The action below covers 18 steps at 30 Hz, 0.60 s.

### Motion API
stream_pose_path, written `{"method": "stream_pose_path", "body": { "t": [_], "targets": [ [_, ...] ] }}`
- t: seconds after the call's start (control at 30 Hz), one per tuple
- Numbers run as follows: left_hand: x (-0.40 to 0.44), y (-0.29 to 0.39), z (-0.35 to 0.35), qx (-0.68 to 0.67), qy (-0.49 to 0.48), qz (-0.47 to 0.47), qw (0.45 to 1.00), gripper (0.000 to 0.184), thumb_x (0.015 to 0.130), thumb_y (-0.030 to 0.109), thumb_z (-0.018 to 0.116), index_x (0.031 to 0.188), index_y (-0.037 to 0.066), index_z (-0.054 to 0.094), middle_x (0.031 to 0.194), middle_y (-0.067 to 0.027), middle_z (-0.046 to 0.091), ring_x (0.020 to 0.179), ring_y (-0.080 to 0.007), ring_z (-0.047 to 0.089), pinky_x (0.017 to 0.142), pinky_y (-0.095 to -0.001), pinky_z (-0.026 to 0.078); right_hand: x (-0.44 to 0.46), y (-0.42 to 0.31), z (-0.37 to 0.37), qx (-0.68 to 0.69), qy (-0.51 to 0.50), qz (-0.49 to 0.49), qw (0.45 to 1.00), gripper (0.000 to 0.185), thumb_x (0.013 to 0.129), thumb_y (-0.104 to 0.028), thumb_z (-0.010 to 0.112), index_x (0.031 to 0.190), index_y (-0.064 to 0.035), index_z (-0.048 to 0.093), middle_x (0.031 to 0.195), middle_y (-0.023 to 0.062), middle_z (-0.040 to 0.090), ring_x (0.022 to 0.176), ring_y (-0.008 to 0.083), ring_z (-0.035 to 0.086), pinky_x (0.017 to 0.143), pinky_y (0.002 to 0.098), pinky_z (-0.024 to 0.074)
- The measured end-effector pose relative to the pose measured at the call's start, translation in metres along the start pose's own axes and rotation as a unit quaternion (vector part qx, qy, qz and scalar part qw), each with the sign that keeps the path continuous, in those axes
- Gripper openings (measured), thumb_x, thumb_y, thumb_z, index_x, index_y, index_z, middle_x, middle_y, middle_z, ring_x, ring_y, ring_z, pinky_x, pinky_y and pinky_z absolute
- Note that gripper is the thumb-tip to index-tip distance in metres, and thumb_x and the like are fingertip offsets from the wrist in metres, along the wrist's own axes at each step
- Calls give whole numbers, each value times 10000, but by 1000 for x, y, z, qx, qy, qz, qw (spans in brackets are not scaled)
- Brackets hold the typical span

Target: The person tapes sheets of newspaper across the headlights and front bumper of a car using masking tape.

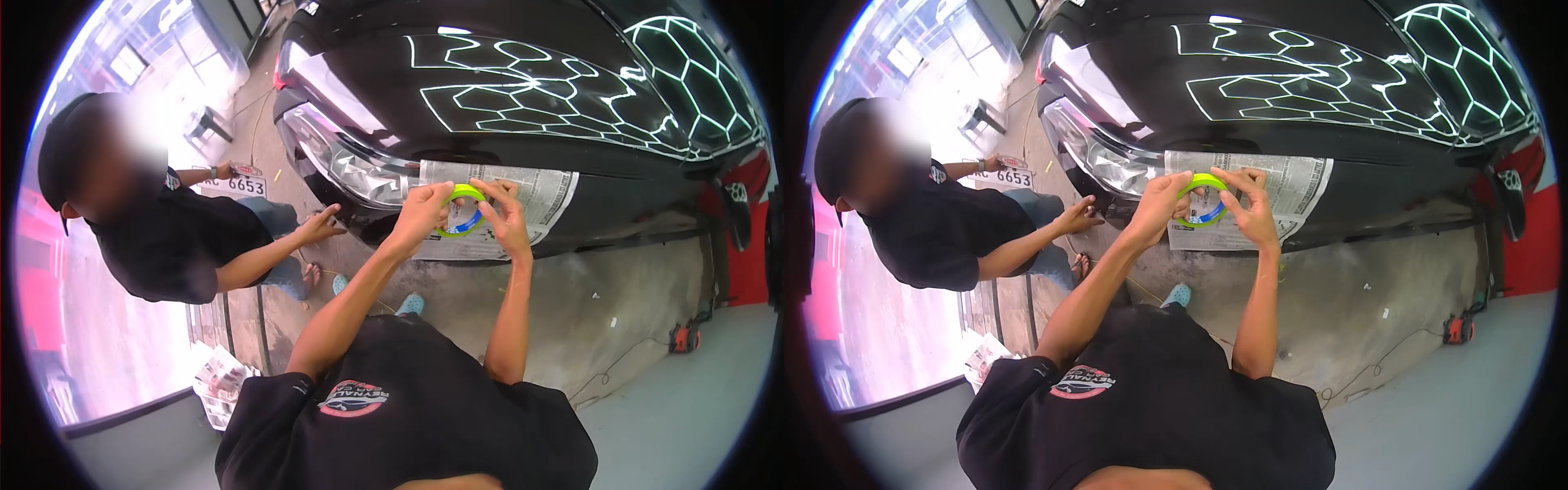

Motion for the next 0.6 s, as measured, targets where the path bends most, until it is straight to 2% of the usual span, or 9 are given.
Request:
{"method": "stream_pose_path", "body": {
  "t": [0.3, 0.4, 0.5, 0.6],
  "targets": [
    [1, -6, 6, -13, 22, -10, 1000, 411, 1101, 313, 487, 954, -18, 683, 589, 58, 386, 524, -66, 375, 551, -278, 393, 3, -5, -3, -5, -15, 14, 1000, 330, 915, -120, 718, 1242, -75, 739, 1010, -11, 684, 1103, 169, 435, 1037, 316, 342],
    [6, -7, 8, -13, 15, -18, 1000, 413, 1105, 311, 480, 951, -13, 685, 597, 44, 430, 532, -75, 415, 558, -286, 415, 4, 4, -10, -16, -35, 19, 999, 303, 931, -133, 716, 1223, -54, 728, 1042, 8, 662, 1075, 146, 504, 997, 307, 385],
    [14, -11, 10, 39, 36, 13, 999, 345, 1091, 272, 515, 1012, -29, 663, 624, 13, 502, 554, -84, 477, 575, -296, 443, 3, 19, -15, 61, -25, 48, 997, 283, 950, -144, 708, 1213, -36, 716, 1080, 19, 626, 1034, 128, 588, 944, 294, 432],
    [4, 0, 16, 184, 119, 190, 957, 297, 1064, 236, 575, 1118, -54, 610, 663, -11, 554, 586, -96, 529, 600, -303, 480, 3, 20, -15, 60, -14, 57, 996, 269, 967, -141, 702, 1209, -26, 716, 1101, 26, 595, 1002, 122, 640, 913, 286, 460]
  ]
}}
Point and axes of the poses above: each hand's wrist, its own x-axis towards the middle knuckle, its own z-axis out of the palm, y = z × x, the point moved 5 cm from there along x, towards the middle knuckle
